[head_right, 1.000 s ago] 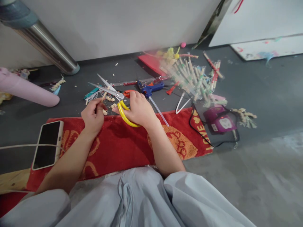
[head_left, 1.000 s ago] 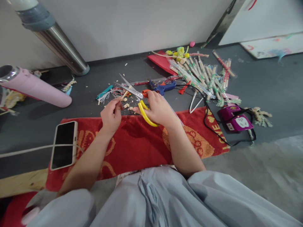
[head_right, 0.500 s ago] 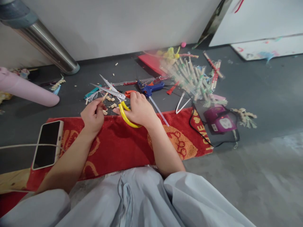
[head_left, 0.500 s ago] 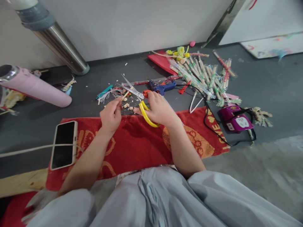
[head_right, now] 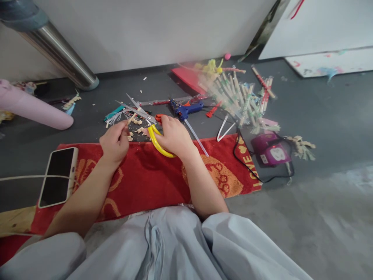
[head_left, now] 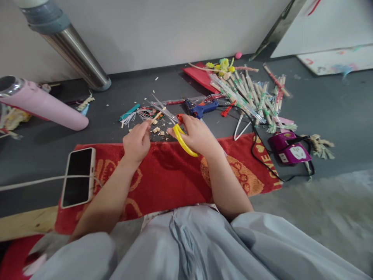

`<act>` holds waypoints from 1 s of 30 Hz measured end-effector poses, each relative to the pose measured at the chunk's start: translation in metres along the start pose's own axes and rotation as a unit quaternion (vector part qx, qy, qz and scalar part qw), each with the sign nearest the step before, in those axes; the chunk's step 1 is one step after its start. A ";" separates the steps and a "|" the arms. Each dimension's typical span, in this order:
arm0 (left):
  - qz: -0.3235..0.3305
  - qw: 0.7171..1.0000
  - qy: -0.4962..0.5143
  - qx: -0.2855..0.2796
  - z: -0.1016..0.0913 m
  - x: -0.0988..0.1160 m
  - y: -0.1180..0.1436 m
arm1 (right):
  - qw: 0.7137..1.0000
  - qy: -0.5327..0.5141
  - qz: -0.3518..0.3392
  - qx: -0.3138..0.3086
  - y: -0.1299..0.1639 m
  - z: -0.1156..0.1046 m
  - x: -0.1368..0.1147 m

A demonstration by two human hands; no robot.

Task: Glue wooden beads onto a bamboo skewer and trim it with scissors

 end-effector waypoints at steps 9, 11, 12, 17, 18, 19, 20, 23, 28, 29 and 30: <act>-0.008 1.000 0.004 0.009 0.000 -0.001 0.000 | 0.996 0.059 0.055 -0.027 -0.002 0.005 0.002; -0.008 1.000 -0.003 0.011 -0.001 -0.001 0.000 | 0.996 0.068 0.058 -0.026 -0.002 0.005 0.001; -0.007 1.000 -0.007 0.011 -0.001 0.000 0.000 | 0.995 0.071 0.059 -0.026 -0.002 0.005 0.001; 0.004 1.000 -0.009 0.012 0.000 0.001 0.000 | 0.993 0.088 0.070 -0.036 -0.001 0.004 -0.002; 0.000 1.000 -0.010 0.008 0.000 0.000 0.000 | 0.992 0.091 0.073 -0.039 -0.001 0.004 -0.002; -0.006 1.000 -0.011 0.000 0.002 -0.001 0.000 | 0.992 0.093 0.078 -0.042 -0.001 0.005 -0.002; -0.010 1.000 -0.011 -0.008 0.002 -0.002 0.000 | 0.991 0.093 0.082 -0.043 -0.001 0.006 -0.002; -0.010 1.000 -0.008 0.004 -0.002 0.000 -0.001 | 0.993 0.075 0.090 -0.028 -0.002 0.009 -0.001; 0.035 0.997 0.062 -0.003 -0.009 0.022 0.006 | 0.993 0.029 0.110 0.018 -0.002 0.009 0.001; 0.054 0.995 0.083 -0.023 -0.006 0.029 0.010 | 0.993 0.018 0.114 0.026 -0.001 0.008 0.001; 0.066 0.992 0.101 -0.042 -0.002 0.035 0.013 | 0.993 0.003 0.117 0.032 -0.001 0.008 0.000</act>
Point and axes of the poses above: each hand's wrist, its own y-axis away from the middle knuckle, its own z-axis out of the palm, x = y × z, the point moved 7 cm from there along -y, towards the middle knuckle, and after that the axes turned 11 degrees about x, right-handed, at the moved point
